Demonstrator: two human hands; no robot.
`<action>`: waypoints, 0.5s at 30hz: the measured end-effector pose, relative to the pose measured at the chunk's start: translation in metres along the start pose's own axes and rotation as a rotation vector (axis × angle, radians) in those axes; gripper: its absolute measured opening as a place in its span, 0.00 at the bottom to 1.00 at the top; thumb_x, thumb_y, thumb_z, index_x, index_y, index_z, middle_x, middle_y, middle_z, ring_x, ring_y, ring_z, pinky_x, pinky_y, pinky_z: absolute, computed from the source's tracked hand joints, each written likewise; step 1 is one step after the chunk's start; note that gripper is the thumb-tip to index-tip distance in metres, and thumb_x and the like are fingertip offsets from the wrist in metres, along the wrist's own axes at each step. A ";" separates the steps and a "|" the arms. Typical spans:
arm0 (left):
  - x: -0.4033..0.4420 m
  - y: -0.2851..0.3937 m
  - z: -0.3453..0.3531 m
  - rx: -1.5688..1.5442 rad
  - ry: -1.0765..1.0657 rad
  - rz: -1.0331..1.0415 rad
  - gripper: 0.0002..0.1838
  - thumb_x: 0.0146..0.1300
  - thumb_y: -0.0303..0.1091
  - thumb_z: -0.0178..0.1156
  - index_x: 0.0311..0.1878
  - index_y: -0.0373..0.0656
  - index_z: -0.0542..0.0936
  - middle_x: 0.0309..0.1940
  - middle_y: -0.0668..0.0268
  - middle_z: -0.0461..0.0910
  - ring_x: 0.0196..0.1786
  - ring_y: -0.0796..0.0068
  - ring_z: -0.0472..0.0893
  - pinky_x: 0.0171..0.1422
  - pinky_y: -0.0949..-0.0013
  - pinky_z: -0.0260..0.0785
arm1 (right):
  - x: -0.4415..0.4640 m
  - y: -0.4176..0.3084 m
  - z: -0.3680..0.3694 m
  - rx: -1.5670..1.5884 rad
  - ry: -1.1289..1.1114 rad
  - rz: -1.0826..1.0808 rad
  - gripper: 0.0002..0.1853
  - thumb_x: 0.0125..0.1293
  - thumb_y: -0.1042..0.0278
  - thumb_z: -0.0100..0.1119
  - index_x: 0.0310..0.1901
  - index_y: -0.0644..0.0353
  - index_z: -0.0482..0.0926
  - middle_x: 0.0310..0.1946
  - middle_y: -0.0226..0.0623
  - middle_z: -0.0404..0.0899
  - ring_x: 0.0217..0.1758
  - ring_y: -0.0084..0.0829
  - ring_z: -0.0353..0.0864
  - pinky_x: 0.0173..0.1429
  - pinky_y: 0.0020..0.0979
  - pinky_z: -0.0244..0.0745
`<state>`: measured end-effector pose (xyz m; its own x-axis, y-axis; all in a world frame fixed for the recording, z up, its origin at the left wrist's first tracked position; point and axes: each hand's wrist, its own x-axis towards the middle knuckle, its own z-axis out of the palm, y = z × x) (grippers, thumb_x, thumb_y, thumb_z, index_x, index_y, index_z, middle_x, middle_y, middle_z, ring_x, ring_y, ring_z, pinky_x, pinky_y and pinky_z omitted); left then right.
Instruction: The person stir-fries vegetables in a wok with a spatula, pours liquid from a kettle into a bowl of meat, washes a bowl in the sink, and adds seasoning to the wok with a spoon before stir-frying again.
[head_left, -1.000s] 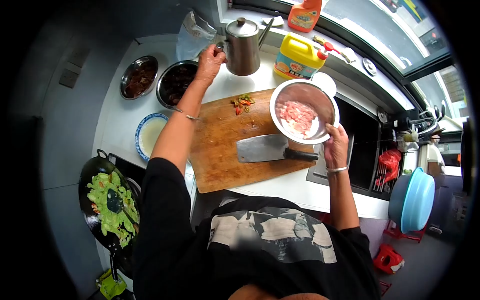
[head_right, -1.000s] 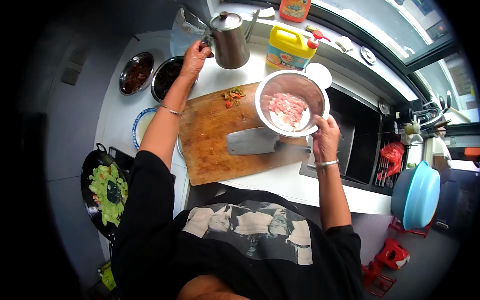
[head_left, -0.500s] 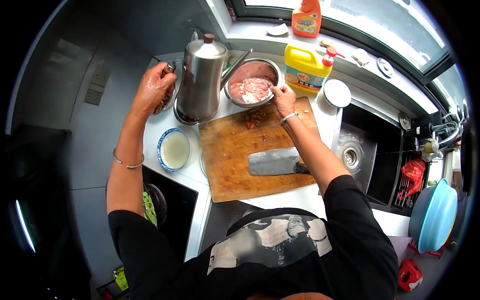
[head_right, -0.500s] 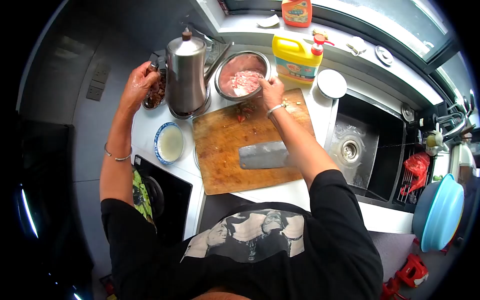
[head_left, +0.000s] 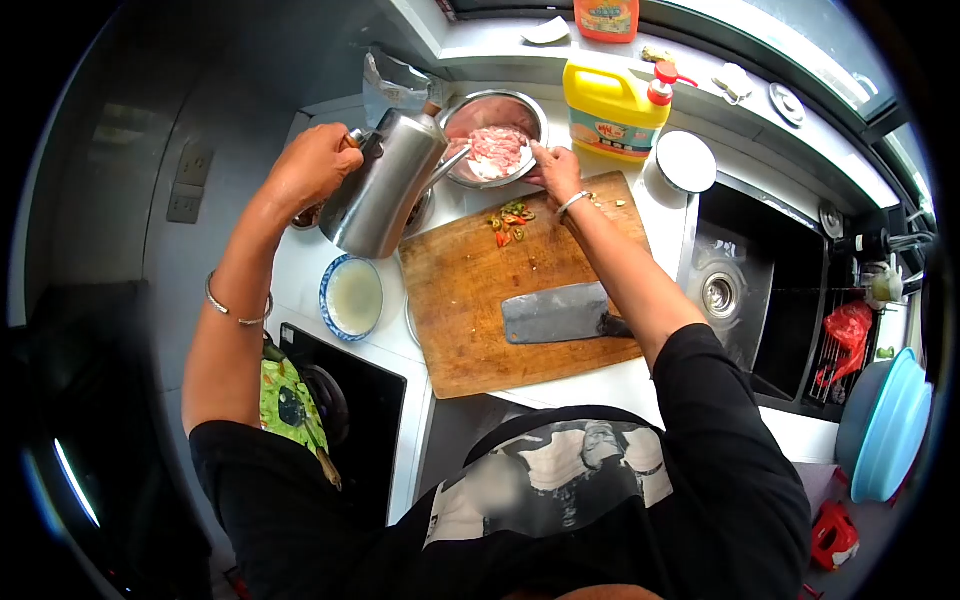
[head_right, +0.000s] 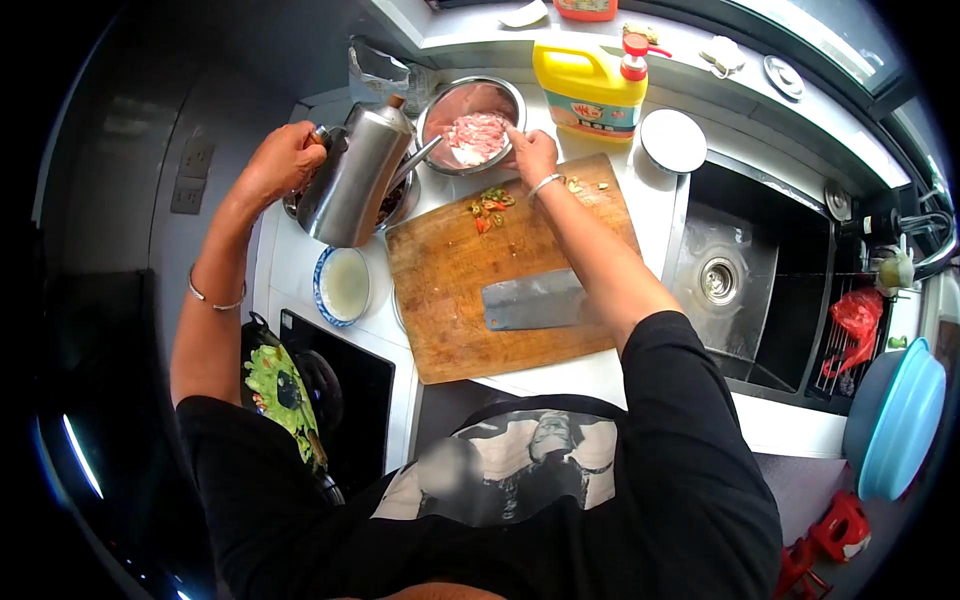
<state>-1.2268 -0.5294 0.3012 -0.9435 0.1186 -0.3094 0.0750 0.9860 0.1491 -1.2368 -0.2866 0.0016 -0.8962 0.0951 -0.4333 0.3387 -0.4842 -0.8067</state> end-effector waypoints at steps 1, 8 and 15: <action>0.004 0.005 -0.002 0.004 -0.043 -0.049 0.14 0.53 0.36 0.52 0.32 0.31 0.75 0.29 0.45 0.77 0.34 0.52 0.79 0.41 0.56 0.69 | -0.006 -0.007 -0.002 0.037 -0.052 0.028 0.14 0.59 0.67 0.62 0.29 0.70 0.70 0.22 0.44 0.77 0.22 0.35 0.81 0.21 0.34 0.79; 0.038 0.040 -0.015 0.088 -0.184 -0.076 0.14 0.55 0.34 0.55 0.38 0.30 0.78 0.26 0.48 0.78 0.30 0.55 0.79 0.41 0.58 0.70 | -0.087 -0.036 -0.023 -0.411 -0.271 -0.103 0.20 0.64 0.73 0.53 0.55 0.72 0.66 0.32 0.41 0.78 0.27 0.27 0.81 0.27 0.26 0.79; 0.069 0.048 -0.014 0.010 -0.281 -0.150 0.06 0.53 0.29 0.52 0.23 0.39 0.72 0.12 0.67 0.66 0.13 0.77 0.64 0.15 0.69 0.54 | -0.155 -0.065 -0.026 -0.491 -0.398 -0.148 0.09 0.66 0.76 0.47 0.45 0.66 0.75 0.24 0.31 0.77 0.20 0.18 0.76 0.25 0.21 0.75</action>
<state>-1.2926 -0.4751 0.3003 -0.8183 -0.0018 -0.5748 -0.0538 0.9958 0.0735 -1.1125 -0.2471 0.1111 -0.9492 -0.2446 -0.1979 0.2108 -0.0273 -0.9772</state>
